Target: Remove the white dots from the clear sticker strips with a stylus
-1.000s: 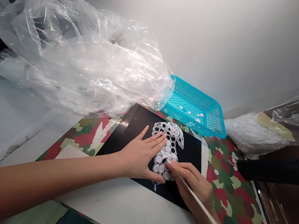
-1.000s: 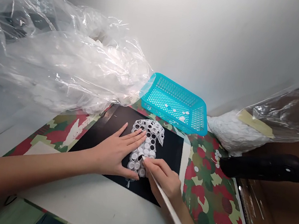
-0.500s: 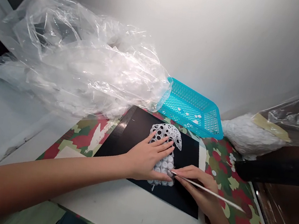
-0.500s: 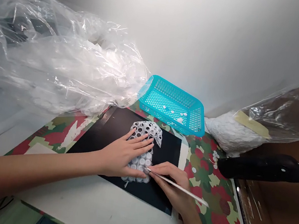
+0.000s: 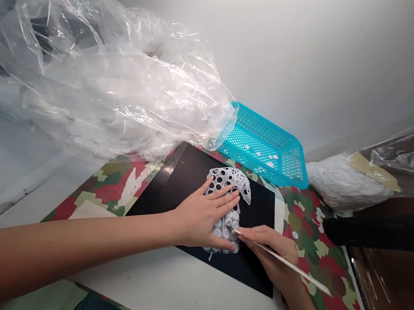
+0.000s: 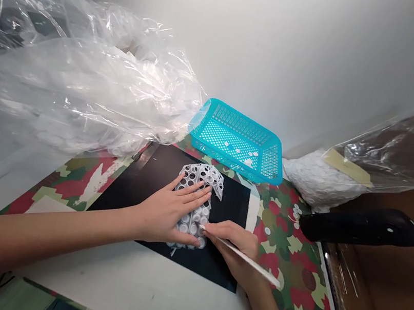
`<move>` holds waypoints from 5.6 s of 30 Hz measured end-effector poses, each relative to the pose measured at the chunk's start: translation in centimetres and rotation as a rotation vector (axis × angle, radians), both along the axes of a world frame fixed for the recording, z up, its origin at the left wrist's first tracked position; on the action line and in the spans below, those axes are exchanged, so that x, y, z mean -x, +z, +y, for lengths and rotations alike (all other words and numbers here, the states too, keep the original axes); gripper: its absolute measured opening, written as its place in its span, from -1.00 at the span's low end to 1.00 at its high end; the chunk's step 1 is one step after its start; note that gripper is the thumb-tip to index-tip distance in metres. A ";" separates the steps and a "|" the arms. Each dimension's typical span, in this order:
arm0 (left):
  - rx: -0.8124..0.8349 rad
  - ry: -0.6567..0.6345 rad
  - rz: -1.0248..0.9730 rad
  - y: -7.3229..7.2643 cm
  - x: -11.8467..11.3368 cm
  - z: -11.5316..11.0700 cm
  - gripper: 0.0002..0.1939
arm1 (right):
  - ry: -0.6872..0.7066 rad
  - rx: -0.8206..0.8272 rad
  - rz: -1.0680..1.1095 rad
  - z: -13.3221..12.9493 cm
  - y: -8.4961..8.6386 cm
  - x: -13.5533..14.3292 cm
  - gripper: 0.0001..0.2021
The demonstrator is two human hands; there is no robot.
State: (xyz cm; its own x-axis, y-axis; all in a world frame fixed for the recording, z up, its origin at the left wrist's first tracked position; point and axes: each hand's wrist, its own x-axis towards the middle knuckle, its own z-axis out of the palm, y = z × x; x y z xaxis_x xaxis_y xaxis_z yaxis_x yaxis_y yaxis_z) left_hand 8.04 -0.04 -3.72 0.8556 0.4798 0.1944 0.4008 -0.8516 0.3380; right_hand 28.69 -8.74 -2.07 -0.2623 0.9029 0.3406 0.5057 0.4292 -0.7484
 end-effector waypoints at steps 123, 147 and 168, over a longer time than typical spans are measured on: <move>0.165 -0.518 0.043 2.4 7.5 1.3 -0.32 | 0.129 0.102 0.094 0.1 -0.1 3.8 -0.80; 0.187 -0.461 0.004 2.6 7.4 1.1 -0.42 | 0.136 -0.290 -0.365 0.0 -0.2 4.3 -0.72; 0.150 -0.513 -0.045 2.4 7.0 0.6 -0.41 | 0.134 0.084 0.047 0.1 1.4 1.8 -0.74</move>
